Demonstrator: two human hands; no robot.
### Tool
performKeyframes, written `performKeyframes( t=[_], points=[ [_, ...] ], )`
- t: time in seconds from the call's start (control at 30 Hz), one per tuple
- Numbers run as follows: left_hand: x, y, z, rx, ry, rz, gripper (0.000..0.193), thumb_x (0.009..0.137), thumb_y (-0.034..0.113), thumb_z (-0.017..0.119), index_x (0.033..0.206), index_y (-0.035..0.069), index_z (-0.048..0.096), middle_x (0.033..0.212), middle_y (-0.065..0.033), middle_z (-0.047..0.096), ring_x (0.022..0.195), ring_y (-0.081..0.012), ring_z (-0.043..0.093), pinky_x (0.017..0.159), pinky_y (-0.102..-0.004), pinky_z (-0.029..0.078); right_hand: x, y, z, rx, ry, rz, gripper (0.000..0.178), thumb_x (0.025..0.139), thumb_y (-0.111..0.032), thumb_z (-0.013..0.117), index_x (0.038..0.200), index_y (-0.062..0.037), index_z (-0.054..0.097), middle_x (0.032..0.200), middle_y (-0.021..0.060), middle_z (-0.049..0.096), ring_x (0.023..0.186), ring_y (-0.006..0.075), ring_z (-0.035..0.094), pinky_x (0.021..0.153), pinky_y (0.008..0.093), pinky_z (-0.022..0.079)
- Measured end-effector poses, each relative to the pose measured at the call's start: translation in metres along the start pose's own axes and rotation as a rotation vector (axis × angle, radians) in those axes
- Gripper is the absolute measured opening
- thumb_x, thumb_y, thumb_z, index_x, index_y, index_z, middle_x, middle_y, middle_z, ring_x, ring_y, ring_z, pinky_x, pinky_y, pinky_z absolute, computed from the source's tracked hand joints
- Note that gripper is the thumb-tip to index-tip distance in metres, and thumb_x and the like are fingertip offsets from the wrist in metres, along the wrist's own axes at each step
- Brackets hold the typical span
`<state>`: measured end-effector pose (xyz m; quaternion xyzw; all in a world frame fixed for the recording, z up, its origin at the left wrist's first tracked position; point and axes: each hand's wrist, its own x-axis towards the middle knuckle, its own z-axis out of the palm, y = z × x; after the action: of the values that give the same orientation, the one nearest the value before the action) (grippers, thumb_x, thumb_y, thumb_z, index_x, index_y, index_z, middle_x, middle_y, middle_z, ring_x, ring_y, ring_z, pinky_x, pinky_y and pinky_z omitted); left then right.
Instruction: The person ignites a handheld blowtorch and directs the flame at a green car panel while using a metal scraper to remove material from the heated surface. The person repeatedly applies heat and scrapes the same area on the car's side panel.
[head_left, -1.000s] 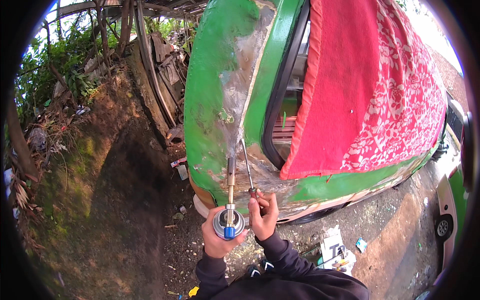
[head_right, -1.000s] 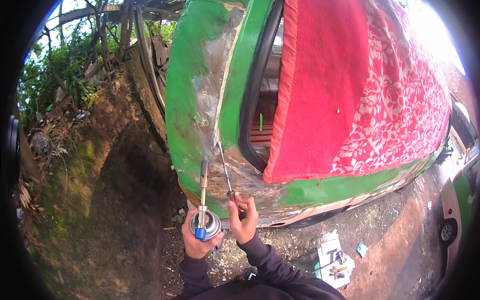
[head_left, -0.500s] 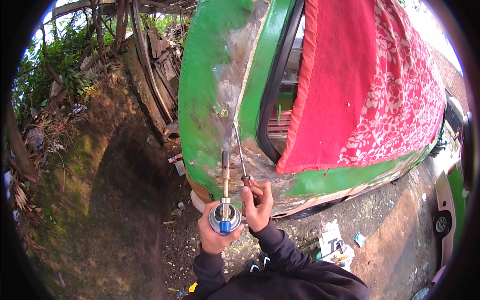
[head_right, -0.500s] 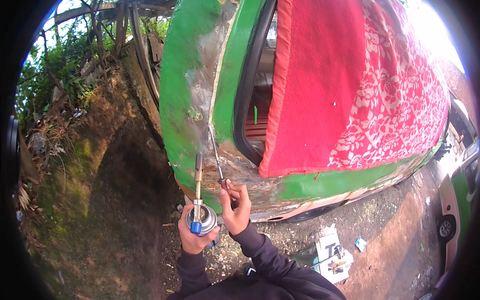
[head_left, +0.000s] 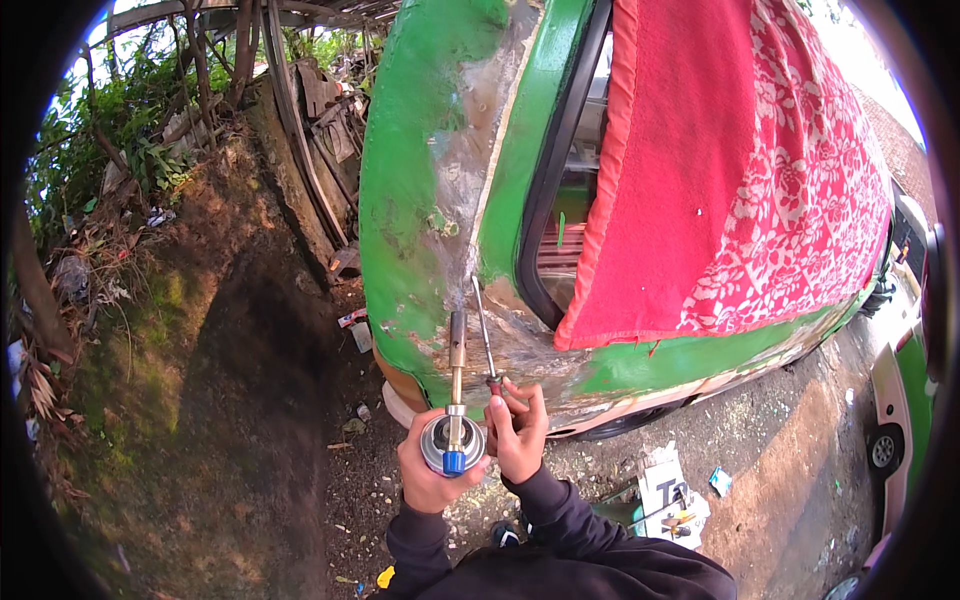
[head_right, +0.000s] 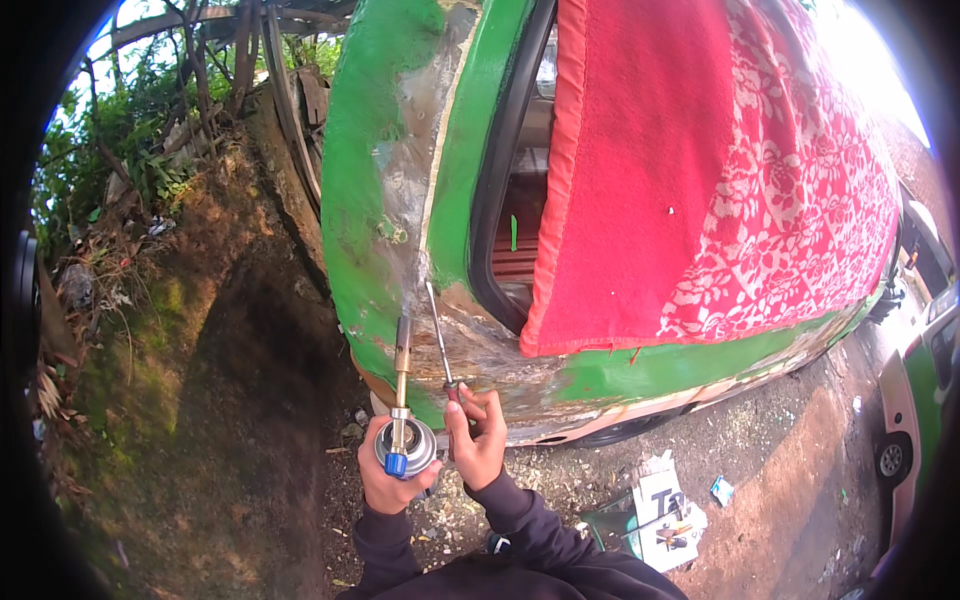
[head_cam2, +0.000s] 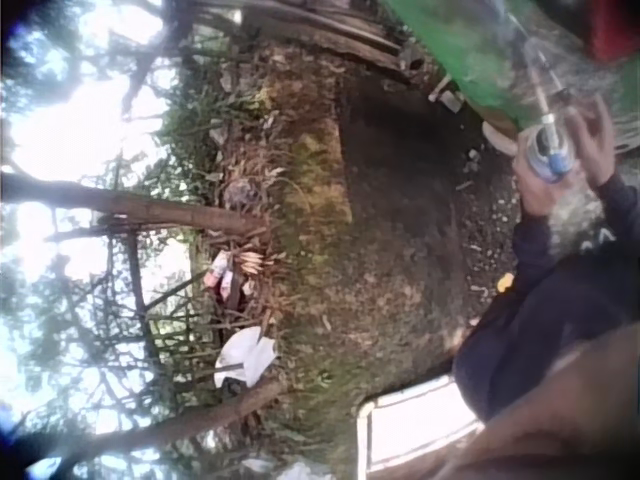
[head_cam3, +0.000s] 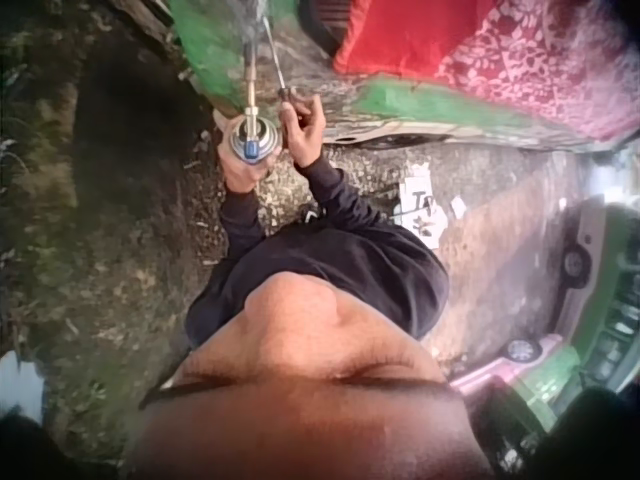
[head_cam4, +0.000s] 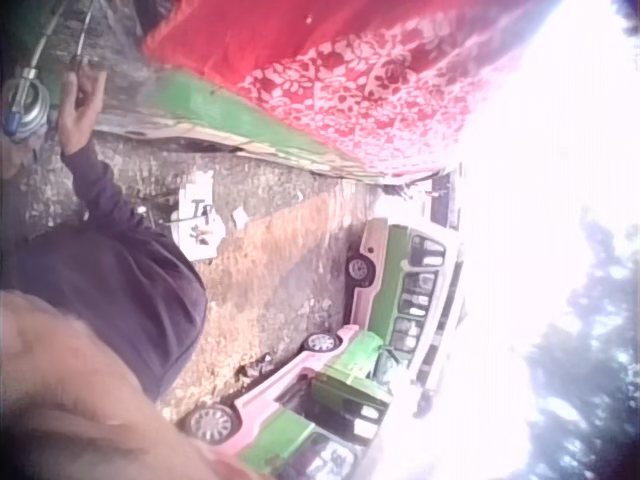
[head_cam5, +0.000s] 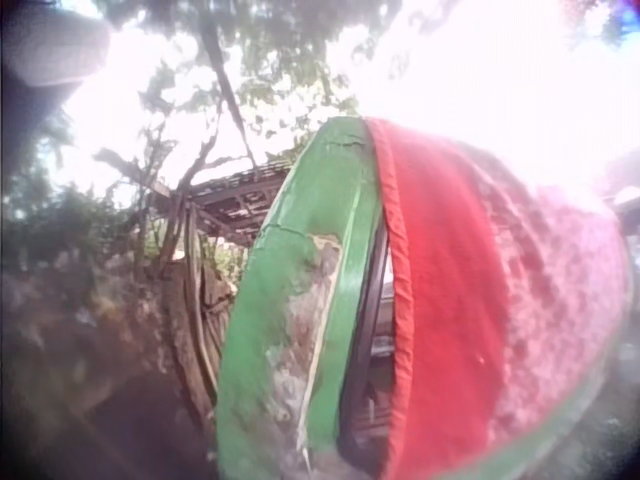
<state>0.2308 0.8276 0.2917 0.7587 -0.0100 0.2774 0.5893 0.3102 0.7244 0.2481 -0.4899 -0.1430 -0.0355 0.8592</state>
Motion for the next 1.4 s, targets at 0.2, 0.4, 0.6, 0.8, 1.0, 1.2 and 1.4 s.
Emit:
performKeyframes(
  t=[0.2,0.4,0.6,0.8,1.0,1.2,1.4],
  points=[
    [-0.002,0.004,-0.005,-0.008,0.007,0.031,0.066,0.067,0.013,0.087,0.121,-0.002,0.053,0.094,-0.0086,0.071,0.086,-0.0138,0.068,0.080,-0.0300,0.055,0.010,-0.007,0.013,0.060,-0.042,0.003,0.021,0.103,-0.009,0.055,0.116,-0.0109,0.038,0.074,0.0042,0.054,0.047,0.0034,0.036,0.038,0.0216,0.027],
    [-0.005,0.000,-0.012,0.011,0.011,0.031,0.066,0.066,0.012,0.086,0.121,-0.002,0.053,0.093,-0.0082,0.070,0.086,-0.0134,0.068,0.080,-0.0298,0.055,0.020,-0.024,0.017,0.075,-0.050,0.058,0.018,0.104,-0.010,0.054,0.116,-0.0109,0.040,0.073,0.0031,0.053,0.045,0.0031,0.036,0.037,0.0216,0.026],
    [-0.009,0.004,-0.009,-0.006,0.003,0.036,0.065,0.067,0.012,0.086,0.121,-0.003,0.053,0.094,-0.0086,0.071,0.086,-0.0138,0.068,0.080,-0.0300,0.055,0.009,-0.003,0.011,-0.017,-0.007,-0.041,0.020,0.103,-0.009,0.056,0.115,-0.0084,0.040,0.072,0.0026,0.055,0.047,0.0028,0.038,0.038,0.0211,0.028],
    [-0.011,0.000,-0.012,-0.031,0.002,0.020,0.066,0.066,0.013,0.087,0.121,-0.002,0.053,0.093,-0.0089,0.071,0.086,-0.0141,0.069,0.080,-0.0301,0.055,0.018,-0.008,0.020,-0.070,0.007,-0.109,0.020,0.102,-0.008,0.056,0.115,-0.0069,0.041,0.072,0.0022,0.056,0.048,0.0022,0.039,0.039,0.0209,0.029],
    [-0.012,0.001,-0.017,-0.036,-0.015,-0.010,0.065,0.066,0.012,0.087,0.120,-0.002,0.054,0.094,-0.0087,0.071,0.086,-0.0139,0.069,0.080,-0.0300,0.055,0.023,-0.022,0.023,-0.003,0.012,-0.070,0.019,0.100,-0.005,0.060,0.115,-0.0009,0.049,0.081,0.0032,0.063,0.068,0.0028,0.051,0.055,0.0199,0.039],
    [-0.011,0.002,-0.017,-0.029,-0.039,0.024,0.065,0.066,0.013,0.088,0.119,-0.002,0.054,0.092,-0.0080,0.071,0.085,-0.0135,0.068,0.079,-0.0304,0.055,0.011,-0.016,0.021,-0.093,0.068,-0.066,0.017,0.100,-0.006,0.060,0.112,-0.0011,0.048,0.078,0.0019,0.062,0.066,0.0015,0.048,0.055,0.0194,0.038],
    [-0.013,0.005,-0.021,-0.011,-0.032,0.021,0.065,0.066,0.014,0.087,0.119,-0.001,0.054,0.091,-0.0073,0.070,0.084,-0.0130,0.068,0.078,-0.0303,0.055,0.022,-0.025,0.029,-0.157,0.090,-0.136,0.013,0.098,-0.002,0.061,0.106,0.0002,0.050,0.074,0.0032,0.061,0.066,0.0009,0.047,0.056,0.0195,0.035]
  ],
)
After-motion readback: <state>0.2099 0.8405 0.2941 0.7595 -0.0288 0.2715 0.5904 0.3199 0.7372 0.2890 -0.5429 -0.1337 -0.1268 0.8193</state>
